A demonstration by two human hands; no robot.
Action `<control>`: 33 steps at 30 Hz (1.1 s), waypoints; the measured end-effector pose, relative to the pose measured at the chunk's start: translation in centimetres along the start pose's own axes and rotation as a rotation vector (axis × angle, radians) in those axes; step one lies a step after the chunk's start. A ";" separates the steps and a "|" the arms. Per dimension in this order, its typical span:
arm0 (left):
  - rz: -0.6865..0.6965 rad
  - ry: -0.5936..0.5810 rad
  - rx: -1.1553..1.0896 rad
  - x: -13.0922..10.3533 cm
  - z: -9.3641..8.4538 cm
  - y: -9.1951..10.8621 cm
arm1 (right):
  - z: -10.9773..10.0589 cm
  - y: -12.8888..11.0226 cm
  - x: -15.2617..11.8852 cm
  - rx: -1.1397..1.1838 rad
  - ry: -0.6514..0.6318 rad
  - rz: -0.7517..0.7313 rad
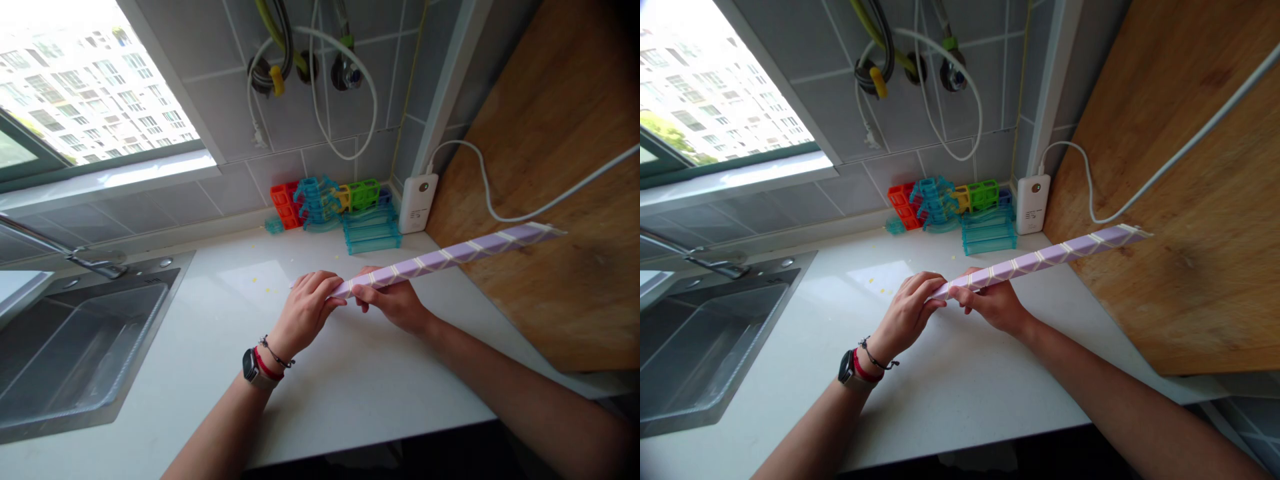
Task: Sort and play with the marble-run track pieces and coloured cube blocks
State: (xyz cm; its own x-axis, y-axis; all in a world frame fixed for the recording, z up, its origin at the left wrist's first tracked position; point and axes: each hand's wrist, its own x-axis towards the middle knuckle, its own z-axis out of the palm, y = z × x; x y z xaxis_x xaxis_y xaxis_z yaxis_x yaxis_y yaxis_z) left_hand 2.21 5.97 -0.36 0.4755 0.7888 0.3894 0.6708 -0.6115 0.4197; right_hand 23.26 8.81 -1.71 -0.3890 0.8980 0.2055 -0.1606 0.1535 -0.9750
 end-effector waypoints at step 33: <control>-0.099 0.137 0.110 -0.4 1.3 -0.4 | 0.8 1.6 -0.6 -0.156 0.101 -0.013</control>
State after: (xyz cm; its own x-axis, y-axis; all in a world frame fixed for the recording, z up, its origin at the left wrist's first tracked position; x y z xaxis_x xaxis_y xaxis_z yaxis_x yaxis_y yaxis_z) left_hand 2.50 5.97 -1.72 0.3269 0.8245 0.4619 0.7723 -0.5148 0.3723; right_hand 22.47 8.21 -3.28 -0.2938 0.9311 0.2162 -0.0195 0.2203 -0.9752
